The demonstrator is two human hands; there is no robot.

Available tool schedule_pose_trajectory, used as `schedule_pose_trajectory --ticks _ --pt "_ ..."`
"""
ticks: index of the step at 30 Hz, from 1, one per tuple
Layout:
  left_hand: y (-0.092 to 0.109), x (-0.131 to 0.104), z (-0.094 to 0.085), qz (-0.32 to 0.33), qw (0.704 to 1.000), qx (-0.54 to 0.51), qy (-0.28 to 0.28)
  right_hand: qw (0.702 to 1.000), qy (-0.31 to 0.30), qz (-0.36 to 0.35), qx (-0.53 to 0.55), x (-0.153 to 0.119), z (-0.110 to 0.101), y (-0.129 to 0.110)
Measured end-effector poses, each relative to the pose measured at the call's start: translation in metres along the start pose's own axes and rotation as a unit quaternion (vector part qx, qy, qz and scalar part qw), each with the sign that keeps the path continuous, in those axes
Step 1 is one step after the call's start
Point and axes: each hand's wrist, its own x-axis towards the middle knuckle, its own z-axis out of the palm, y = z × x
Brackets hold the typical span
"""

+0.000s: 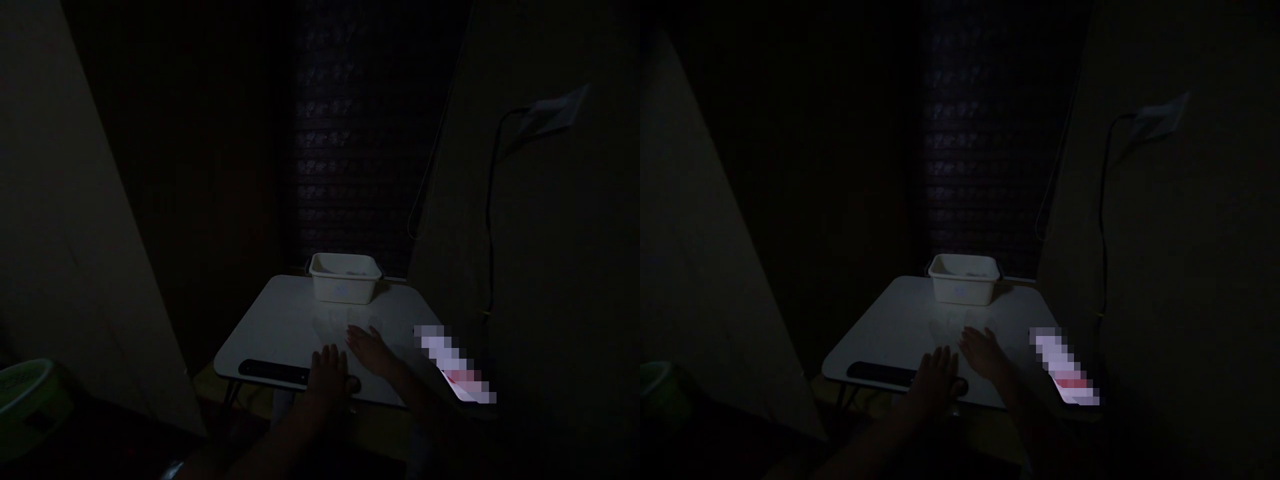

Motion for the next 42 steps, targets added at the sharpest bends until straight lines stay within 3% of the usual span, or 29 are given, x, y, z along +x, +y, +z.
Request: schedule_pose_trajectory --ticks 6,11,21,29,42 --pt "-0.012 -0.008 0.010 0.036 0.999 0.014 0.038 0.998 0.001 0.061 0.000 0.014 0.003 -0.004" --pt "-0.010 -0.012 0.006 0.034 0.999 -0.001 0.029 0.995 0.011 0.100 -0.011 0.025 0.006 -0.006" --pt "-0.005 -0.020 -0.004 0.025 1.000 -0.015 0.010 0.999 -0.031 0.003 0.032 0.017 -0.003 -0.023" --pt "-0.009 -0.023 -0.001 0.045 0.999 -0.016 0.004 0.998 -0.037 0.040 0.024 0.034 0.002 -0.032" --pt "-0.010 -0.023 -0.007 0.045 0.997 -0.051 -0.035 0.998 -0.016 0.057 0.019 0.069 0.015 -0.027"
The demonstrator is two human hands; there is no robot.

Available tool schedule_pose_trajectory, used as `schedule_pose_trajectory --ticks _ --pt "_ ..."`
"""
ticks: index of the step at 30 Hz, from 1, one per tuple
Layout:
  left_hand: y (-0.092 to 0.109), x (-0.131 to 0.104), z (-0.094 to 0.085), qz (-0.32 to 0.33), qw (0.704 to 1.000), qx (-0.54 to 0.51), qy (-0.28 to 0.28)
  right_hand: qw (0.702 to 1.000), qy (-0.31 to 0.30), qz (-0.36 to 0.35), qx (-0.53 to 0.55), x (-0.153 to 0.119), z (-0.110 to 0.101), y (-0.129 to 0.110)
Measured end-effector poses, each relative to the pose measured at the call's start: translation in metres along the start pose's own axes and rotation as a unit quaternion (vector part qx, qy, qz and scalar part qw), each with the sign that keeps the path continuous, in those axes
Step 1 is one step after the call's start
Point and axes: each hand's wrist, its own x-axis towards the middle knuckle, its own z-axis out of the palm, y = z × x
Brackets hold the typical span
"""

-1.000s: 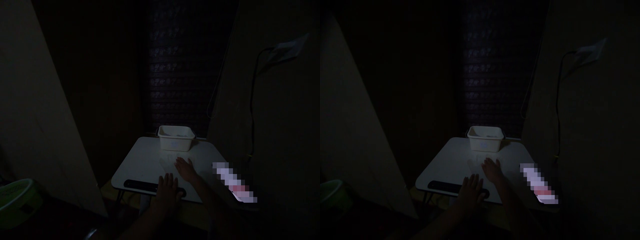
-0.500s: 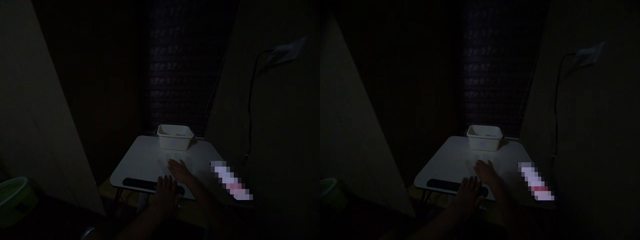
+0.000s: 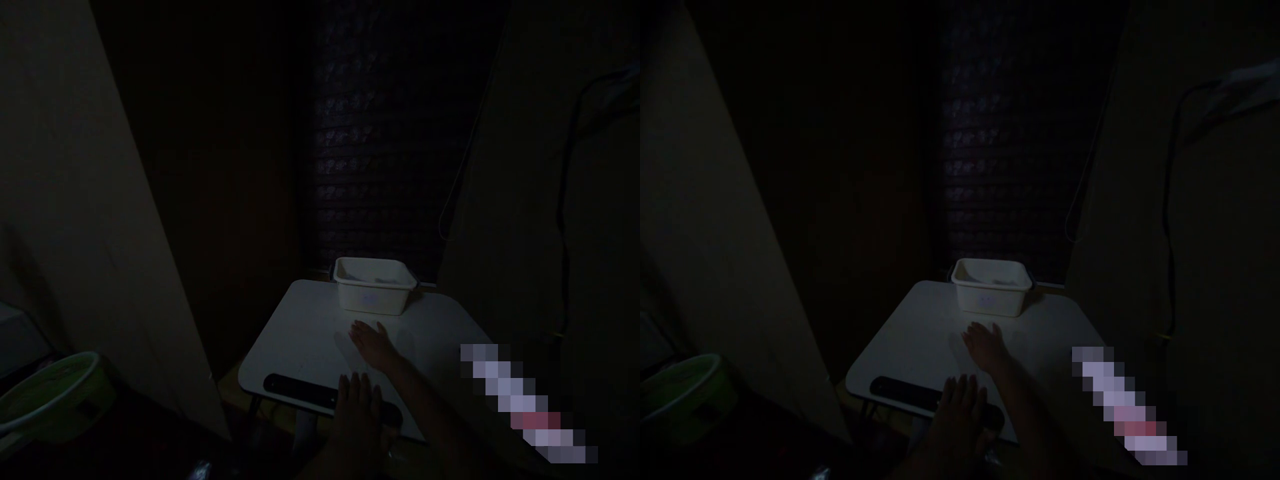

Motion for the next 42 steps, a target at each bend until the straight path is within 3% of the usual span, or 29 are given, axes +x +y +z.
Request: schedule_pose_trajectory --ticks 6,14,19,28,31,35,42 --pt "-0.001 0.001 0.001 -0.004 1.000 0.017 0.013 1.000 0.004 -0.010 0.002 -0.015 -0.007 0.008" --pt "0.000 0.018 0.000 0.042 0.998 0.006 0.045 0.997 -0.060 -0.044 -0.009 -0.059 -0.017 0.038" --pt "0.000 0.024 0.000 -0.016 0.999 0.028 0.038 0.998 -0.026 0.008 -0.048 -0.075 -0.022 0.044" --pt "-0.018 0.035 -0.006 -0.102 0.991 0.084 0.035 0.992 -0.011 0.088 -0.090 -0.079 -0.040 0.029" --pt "-0.013 0.032 -0.004 -0.122 0.988 0.094 0.028 0.997 -0.017 0.027 -0.064 -0.075 -0.039 0.028" --pt "0.006 0.021 0.004 -0.064 0.996 0.057 0.009 0.997 -0.020 -0.068 -0.035 -0.073 -0.025 0.032" --pt "0.017 0.004 0.010 0.012 1.000 0.019 -0.004 0.996 -0.034 -0.047 -0.068 -0.068 -0.014 0.037"
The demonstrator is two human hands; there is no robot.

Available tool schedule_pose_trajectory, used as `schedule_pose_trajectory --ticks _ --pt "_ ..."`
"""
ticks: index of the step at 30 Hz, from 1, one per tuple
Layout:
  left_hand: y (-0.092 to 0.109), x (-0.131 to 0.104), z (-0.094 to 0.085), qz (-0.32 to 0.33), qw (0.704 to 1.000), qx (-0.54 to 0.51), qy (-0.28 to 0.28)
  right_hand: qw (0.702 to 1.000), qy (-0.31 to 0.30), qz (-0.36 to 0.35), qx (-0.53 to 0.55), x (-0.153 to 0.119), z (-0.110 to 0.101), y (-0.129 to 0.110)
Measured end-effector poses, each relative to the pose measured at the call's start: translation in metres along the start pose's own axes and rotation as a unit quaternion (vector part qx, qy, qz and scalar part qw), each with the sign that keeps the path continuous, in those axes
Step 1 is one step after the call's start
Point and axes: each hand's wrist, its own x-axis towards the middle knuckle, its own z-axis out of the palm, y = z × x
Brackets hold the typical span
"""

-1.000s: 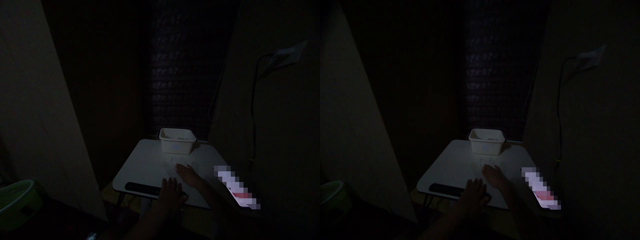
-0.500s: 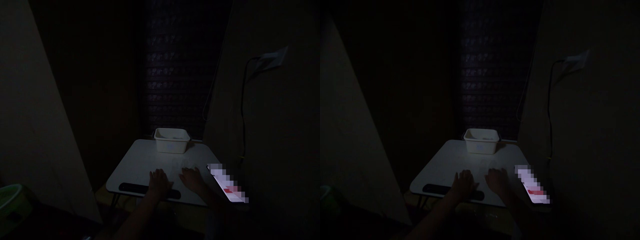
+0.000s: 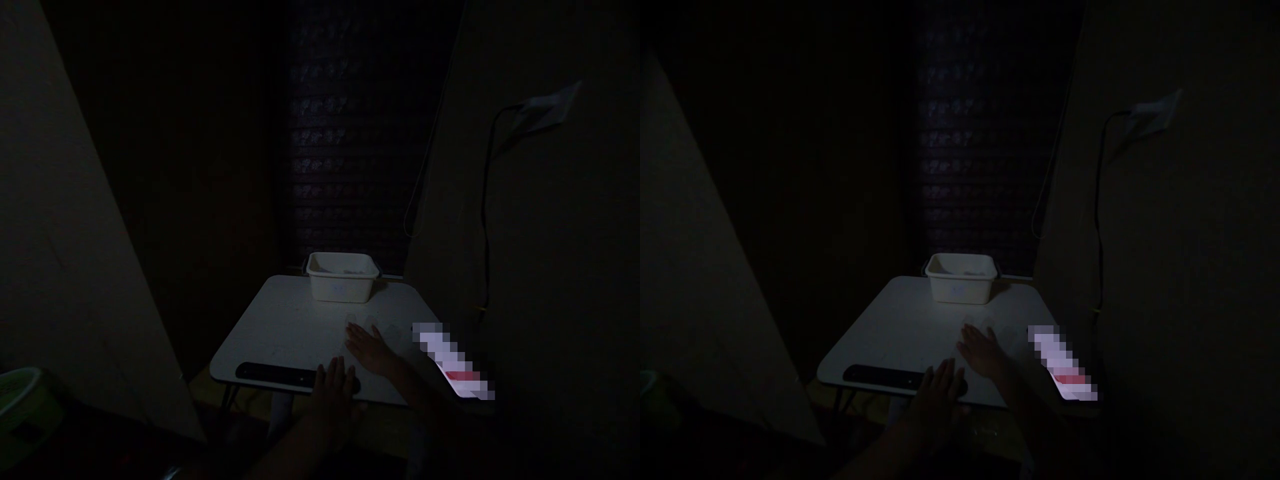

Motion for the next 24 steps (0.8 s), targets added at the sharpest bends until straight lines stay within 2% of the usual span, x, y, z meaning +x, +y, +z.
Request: schedule_pose_trajectory --ticks 3,8,14,19,24 --pt "-0.002 -0.003 -0.003 0.017 1.000 -0.008 0.012 1.000 -0.019 0.023 -0.006 0.008 -0.003 -0.001" --pt "0.001 -0.005 -0.010 0.003 1.000 -0.024 -0.002 0.993 -0.050 0.103 0.007 0.029 -0.001 -0.003" --pt "0.002 -0.004 -0.011 0.011 1.000 -0.010 -0.008 0.988 -0.033 0.149 0.016 0.041 0.009 0.001" --pt "0.004 0.000 -0.007 -0.008 1.000 -0.007 0.006 0.994 0.012 0.112 0.012 0.033 0.006 0.006" --pt "0.004 0.002 -0.006 -0.012 1.000 -0.006 0.018 0.999 0.006 0.011 0.031 0.012 -0.003 0.004"
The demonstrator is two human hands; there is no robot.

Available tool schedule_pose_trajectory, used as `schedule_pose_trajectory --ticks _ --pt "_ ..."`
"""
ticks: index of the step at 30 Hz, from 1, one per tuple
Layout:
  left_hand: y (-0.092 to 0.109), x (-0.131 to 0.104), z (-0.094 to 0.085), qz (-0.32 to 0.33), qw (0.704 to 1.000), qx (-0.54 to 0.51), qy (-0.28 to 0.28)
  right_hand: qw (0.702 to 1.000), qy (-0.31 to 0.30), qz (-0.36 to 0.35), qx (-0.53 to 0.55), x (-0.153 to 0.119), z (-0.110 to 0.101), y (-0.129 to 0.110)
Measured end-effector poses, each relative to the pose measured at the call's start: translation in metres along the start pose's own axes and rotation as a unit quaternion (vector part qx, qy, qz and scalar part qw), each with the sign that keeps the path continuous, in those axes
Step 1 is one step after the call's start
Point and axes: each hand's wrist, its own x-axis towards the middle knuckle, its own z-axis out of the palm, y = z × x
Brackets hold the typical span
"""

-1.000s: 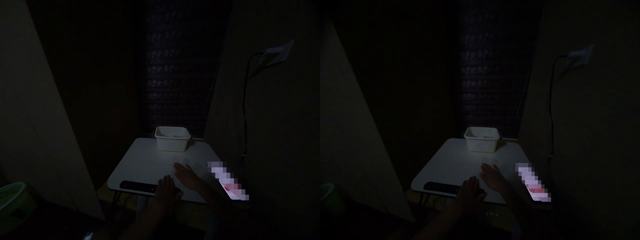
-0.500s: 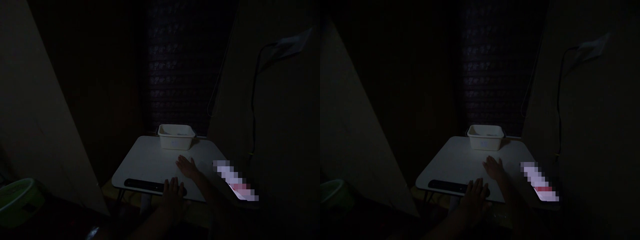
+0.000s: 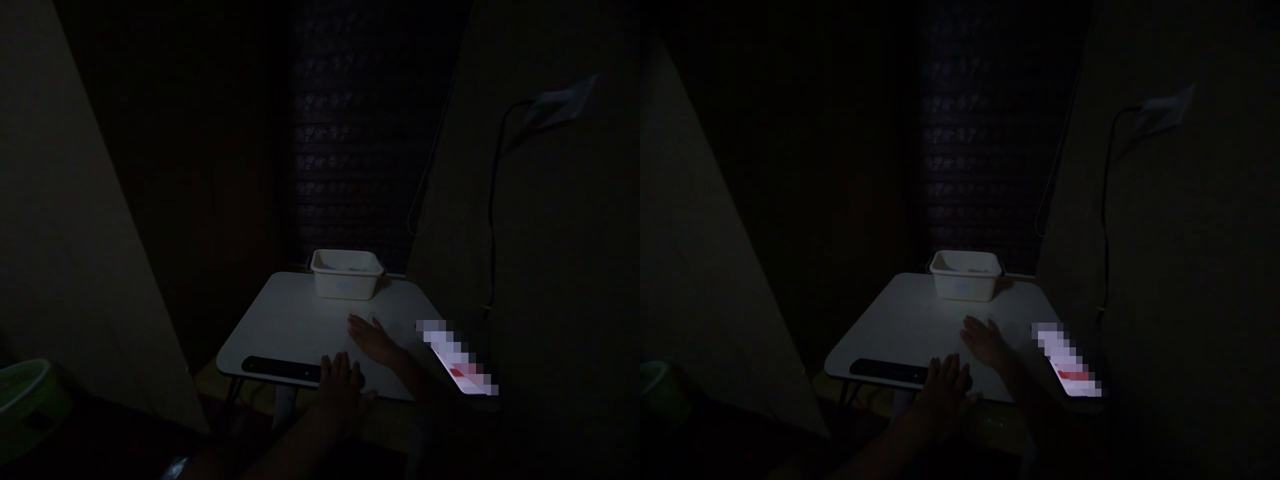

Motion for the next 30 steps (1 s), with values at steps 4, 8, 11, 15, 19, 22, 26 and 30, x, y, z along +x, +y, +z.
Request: schedule_pose_trajectory --ticks 4,8,11,15,19,22,26,30 --pt "0.000 0.002 0.000 0.000 1.000 0.000 -0.017 0.999 -0.013 -0.041 0.006 -0.013 -0.004 -0.005" --pt "0.002 0.003 0.002 -0.010 1.000 -0.007 -0.022 0.999 -0.033 -0.027 0.011 -0.014 -0.006 -0.007" --pt "0.003 0.003 0.001 -0.014 0.999 -0.004 -0.031 0.999 -0.037 0.000 0.013 -0.006 -0.005 -0.007" --pt "0.003 0.002 -0.001 -0.012 0.999 -0.011 -0.046 0.998 -0.043 0.037 0.008 0.006 -0.002 -0.008" --pt "0.002 0.000 -0.003 -0.007 0.999 -0.002 -0.050 0.996 -0.043 0.079 0.007 0.018 0.001 -0.008" --pt "0.002 -0.001 -0.004 -0.007 0.999 0.003 -0.054 0.993 -0.046 0.111 0.006 0.027 0.005 -0.007" --pt "0.001 -0.001 -0.002 0.001 0.999 -0.001 -0.052 0.990 -0.044 0.137 0.007 0.036 0.011 -0.005" --pt "0.001 0.001 0.000 -0.010 0.999 0.016 -0.049 0.993 -0.004 0.121 0.001 0.034 0.011 0.000"
